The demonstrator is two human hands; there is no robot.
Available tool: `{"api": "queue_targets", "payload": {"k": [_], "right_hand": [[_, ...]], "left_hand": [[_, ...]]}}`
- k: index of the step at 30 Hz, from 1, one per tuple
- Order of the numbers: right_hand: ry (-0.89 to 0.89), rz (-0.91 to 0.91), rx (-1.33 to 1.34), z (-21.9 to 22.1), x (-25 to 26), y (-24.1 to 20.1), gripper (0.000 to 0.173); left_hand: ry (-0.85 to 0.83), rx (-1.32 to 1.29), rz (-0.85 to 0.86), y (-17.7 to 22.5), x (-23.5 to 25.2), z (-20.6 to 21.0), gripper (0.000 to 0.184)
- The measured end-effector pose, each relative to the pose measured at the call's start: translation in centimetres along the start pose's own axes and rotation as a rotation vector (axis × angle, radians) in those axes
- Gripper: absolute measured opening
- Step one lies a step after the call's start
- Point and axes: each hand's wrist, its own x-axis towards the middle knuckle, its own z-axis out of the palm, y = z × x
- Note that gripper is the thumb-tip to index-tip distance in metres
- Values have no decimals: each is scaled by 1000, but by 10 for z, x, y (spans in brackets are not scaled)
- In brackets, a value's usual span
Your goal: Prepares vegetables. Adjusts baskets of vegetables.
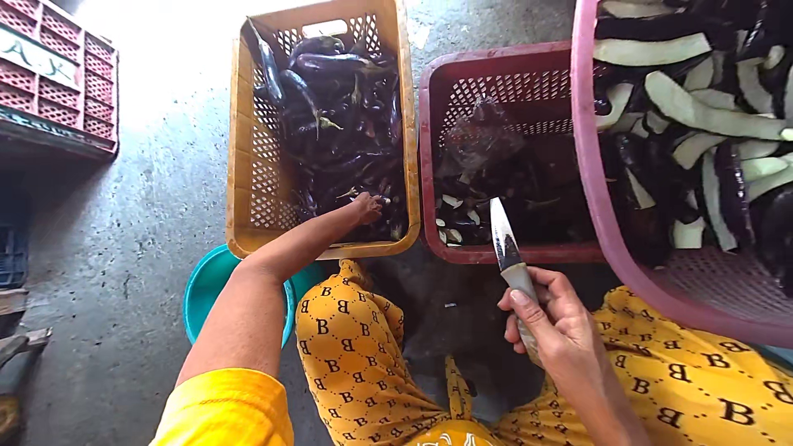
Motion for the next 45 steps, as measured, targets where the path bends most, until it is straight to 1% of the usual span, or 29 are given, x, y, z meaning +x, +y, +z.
{"api": "queue_targets", "payload": {"k": [1, 3, 6, 9, 10, 11, 12, 15, 17, 19, 21, 23, 26, 28, 31, 33, 35, 36, 37, 38, 40, 41, 42, 43, 45], "right_hand": [[-2, 2, -3, 0, -1, 0, 33], [-14, 7, -9, -1, -2, 0, 34], [-18, 4, -10, -1, -2, 0, 34], [-15, 7, -11, -3, -3, -1, 34], [-16, 4, -5, -3, -3, -1, 34], [-16, -4, 2, -4, -3, -2, 34], [-17, -10, 7, -4, -3, -2, 34], [-16, -36, 13, -6, -5, -2, 34], [-13, -57, 28, -6, -5, -2, 34], [-11, -65, 41, -5, -5, -4, 34], [-7, -58, 48, -5, -6, -5, 34], [-4, -47, 50, -6, -6, -6, 34], [-1, -48, 51, -6, -7, -6, 33], [4, -51, 48, -7, -7, -5, 33], [1, -49, 31, -7, -7, -3, 34], [1, -53, 21, -6, -6, -2, 34], [9, -49, 17, -5, -6, -2, 34], [16, -46, 17, -5, -5, -2, 34], [24, -46, 18, -5, -5, -2, 34], [30, -48, 18, -4, -5, -1, 34], [32, -51, 14, -4, -4, 0, 34], [28, -50, 5, -3, -4, 1, 34], [18, -50, -6, -1, -4, 1, 34], [7, -47, -19, 0, -4, 2, 35], [-5, -43, -37, 2, -4, 2, 35]], "left_hand": [[70, 18, 9, -5, 15, 15, 32], [42, 57, -3, -9, 23, 19, 34], [3, 83, -8, -12, 17, 17, 38], [37, 136, 52, -26, 15, 22, 30], [60, 106, 69, -34, 12, 23, 29], [93, 22, 74, -43, 3, 19, 28], [159, -133, 64, -52, -11, 15, 28], [527, -785, 45, -81, -69, 6, 30], [718, -1181, 114, -91, -103, 6, 32], [863, -1511, 236, -94, -124, 6, 33], [964, -1684, 346, -93, -139, 2, 36], [1050, -1744, 456, -91, -149, -6, 36], [1096, -1740, 614, -88, -163, -25, 34], [1128, -1712, 663, -80, -173, -47, 31], [1162, -1714, 655, -57, -176, -87, 31], [1146, -1754, 640, -33, -166, -115, 32], [1073, -1749, 596, -7, -149, -136, 29], [1016, -1703, 571, -2, -141, -140, 34], [959, -1631, 522, -3, -135, -139, 44], [930, -1557, 435, -9, -128, -135, 50], [949, -1429, 186, -30, -105, -111, 42], [961, -1331, 36, -42, -85, -91, 39], [937, -1190, -90, -51, -62, -67, 36], [848, -1030, -160, -54, -42, -43, 32], [609, -705, -147, -53, -9, -4, 28]]}}
